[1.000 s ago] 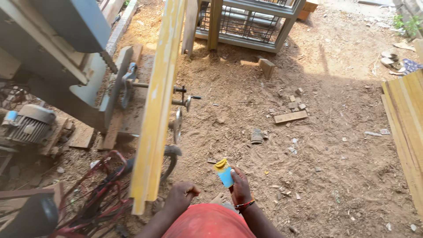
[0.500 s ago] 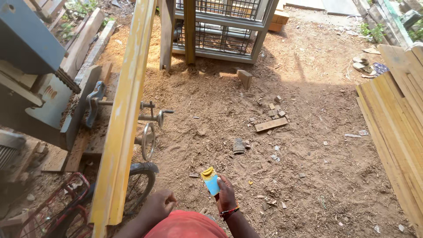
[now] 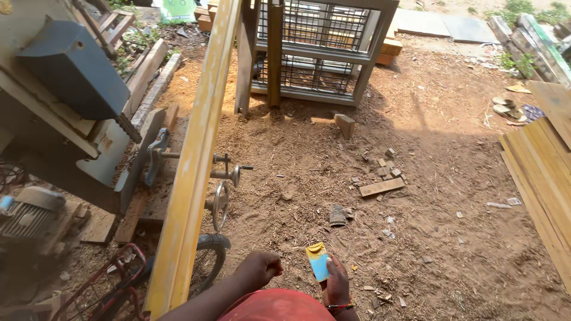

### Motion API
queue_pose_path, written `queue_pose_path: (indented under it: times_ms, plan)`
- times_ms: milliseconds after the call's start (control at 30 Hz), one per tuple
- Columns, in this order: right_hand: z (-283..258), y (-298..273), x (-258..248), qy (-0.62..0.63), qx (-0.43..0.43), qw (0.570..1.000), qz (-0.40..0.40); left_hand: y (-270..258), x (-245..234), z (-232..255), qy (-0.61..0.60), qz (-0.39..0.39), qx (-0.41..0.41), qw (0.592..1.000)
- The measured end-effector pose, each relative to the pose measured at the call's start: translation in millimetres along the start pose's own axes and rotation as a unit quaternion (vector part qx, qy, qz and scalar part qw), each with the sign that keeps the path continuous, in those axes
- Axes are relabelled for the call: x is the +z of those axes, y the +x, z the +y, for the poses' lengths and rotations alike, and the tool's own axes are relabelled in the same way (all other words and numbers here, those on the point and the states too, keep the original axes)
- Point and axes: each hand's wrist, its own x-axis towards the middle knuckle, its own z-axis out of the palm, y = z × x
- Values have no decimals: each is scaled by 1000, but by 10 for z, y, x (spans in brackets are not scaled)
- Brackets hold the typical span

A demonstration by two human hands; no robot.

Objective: The person sands a long yellow wooden plank using a sanding block, moving it back and forth along the surface. The person then moves to a metal frame and sands its edges with the same block.

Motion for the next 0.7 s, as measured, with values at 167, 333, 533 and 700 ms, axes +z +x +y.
queue_pose_path:
  times_ms: [167, 333, 533, 700]
  plan:
    - [-131, 66, -192, -9, -10, 1000, -27, 59, 109, 28, -34, 6, -40, 999]
    - [-237, 62, -423, -6, 27, 1000, 12, 103, 188, 155, -27, 5, -44, 999]
    - [-407, 206, -344, -4, 64, 998, 15, 218, 155, 221, -23, 32, -55, 998]
    - [-700, 399, 143, -7, 80, 996, -32, 576, 42, 61, -35, 52, -87, 994]
